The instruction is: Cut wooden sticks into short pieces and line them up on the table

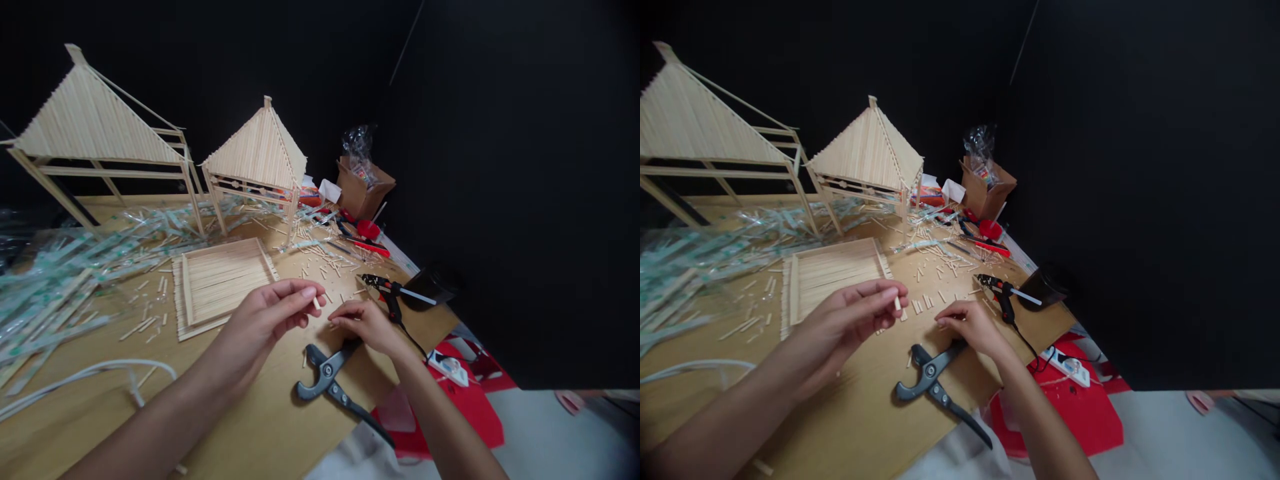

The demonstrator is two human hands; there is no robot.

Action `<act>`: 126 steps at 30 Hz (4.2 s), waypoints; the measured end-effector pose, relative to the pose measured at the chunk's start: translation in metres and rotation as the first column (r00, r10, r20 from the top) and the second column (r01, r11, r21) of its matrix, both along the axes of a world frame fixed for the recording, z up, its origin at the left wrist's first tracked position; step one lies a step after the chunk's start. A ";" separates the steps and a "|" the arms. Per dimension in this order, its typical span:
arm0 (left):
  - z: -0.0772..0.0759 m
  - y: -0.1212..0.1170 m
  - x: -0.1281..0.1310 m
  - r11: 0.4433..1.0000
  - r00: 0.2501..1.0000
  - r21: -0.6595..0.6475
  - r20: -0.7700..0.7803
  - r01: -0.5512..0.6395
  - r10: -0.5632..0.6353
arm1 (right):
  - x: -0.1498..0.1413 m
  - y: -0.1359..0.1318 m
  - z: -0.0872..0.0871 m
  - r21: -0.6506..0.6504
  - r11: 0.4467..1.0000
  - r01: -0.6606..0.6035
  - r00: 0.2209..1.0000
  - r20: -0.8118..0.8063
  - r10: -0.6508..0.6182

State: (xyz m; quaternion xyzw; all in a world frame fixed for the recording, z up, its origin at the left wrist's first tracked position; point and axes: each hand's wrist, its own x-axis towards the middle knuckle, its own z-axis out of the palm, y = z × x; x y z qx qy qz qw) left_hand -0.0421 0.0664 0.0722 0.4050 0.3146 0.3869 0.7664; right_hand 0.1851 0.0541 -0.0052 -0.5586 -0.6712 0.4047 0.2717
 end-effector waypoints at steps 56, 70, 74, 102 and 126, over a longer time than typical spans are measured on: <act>0.044 -0.013 -0.040 0.963 0.974 0.155 0.003 -0.222 0.225 | -0.004 0.055 -0.004 0.049 0.977 0.210 0.635 0.753 -0.174; 0.050 -0.014 -0.042 0.964 0.976 0.164 -0.035 -0.208 0.217 | -0.011 0.054 -0.008 0.063 0.972 0.226 0.659 0.725 -0.200; 0.048 -0.014 -0.041 0.965 0.980 0.180 -0.024 -0.191 0.198 | -0.011 0.054 -0.009 0.058 0.972 0.229 0.687 0.698 -0.204; 0.016 0.012 -0.030 0.977 0.991 0.212 -0.128 -0.009 0.037 | 0.008 -0.023 0.019 0.271 0.961 0.054 0.826 0.529 -0.195; -0.044 -0.006 0.032 0.996 0.985 0.071 -0.169 0.049 -0.037 | 0.026 -0.120 0.010 0.462 0.887 0.010 0.837 0.482 -0.260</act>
